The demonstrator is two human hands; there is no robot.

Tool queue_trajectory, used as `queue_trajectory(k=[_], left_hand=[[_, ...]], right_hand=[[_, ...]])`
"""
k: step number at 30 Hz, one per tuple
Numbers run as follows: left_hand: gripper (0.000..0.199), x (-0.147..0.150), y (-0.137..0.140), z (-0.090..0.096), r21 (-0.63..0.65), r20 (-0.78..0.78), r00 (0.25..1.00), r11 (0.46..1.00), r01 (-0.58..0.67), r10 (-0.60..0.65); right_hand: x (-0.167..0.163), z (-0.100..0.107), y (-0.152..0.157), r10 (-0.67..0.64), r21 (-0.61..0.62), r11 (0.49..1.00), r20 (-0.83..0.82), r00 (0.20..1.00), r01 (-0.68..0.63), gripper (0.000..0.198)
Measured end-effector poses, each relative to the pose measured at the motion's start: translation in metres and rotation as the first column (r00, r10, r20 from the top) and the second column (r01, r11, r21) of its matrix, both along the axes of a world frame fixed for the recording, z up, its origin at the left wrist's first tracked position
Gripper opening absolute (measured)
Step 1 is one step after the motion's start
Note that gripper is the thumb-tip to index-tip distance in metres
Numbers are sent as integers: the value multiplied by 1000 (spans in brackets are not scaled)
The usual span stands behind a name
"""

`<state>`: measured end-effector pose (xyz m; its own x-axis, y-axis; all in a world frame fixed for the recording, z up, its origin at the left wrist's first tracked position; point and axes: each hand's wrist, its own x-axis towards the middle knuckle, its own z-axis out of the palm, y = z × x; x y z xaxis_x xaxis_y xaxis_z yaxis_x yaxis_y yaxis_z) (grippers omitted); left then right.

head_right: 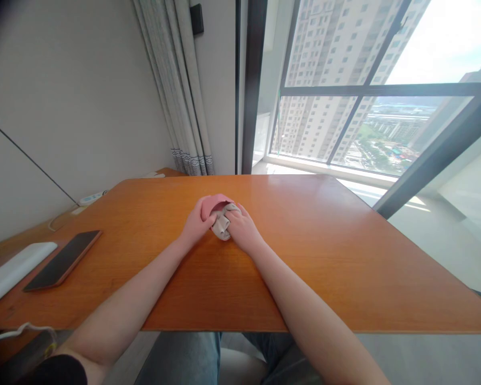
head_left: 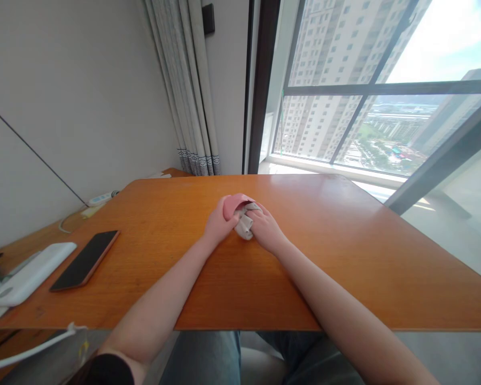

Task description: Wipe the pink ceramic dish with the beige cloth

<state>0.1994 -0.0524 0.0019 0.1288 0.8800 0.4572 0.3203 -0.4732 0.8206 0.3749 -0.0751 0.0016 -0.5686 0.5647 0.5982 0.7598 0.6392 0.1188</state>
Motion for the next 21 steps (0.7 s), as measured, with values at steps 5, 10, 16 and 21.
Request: queue_trajectory(k=[5, 10, 16, 21], left_hand=[[77, 14, -10, -3, -17, 182, 983, 999, -37, 39], [53, 21, -4, -14, -46, 306, 950, 997, -59, 71], [32, 5, 16, -21, -209, 426, 896, 977, -34, 122], [27, 10, 18, -27, -267, 469, 876, 964, 23, 109]], right_hand=[[-1, -2, -3, -25, 5, 1000, -4, 1000, 25, 20], [-8, -5, -3, -16, -86, 996, -4, 1000, 16, 22], [-1, 4, -9, 124, -76, 985, -293, 948, -152, 29], [10, 6, -11, -95, -13, 994, -619, 779, 111, 43]])
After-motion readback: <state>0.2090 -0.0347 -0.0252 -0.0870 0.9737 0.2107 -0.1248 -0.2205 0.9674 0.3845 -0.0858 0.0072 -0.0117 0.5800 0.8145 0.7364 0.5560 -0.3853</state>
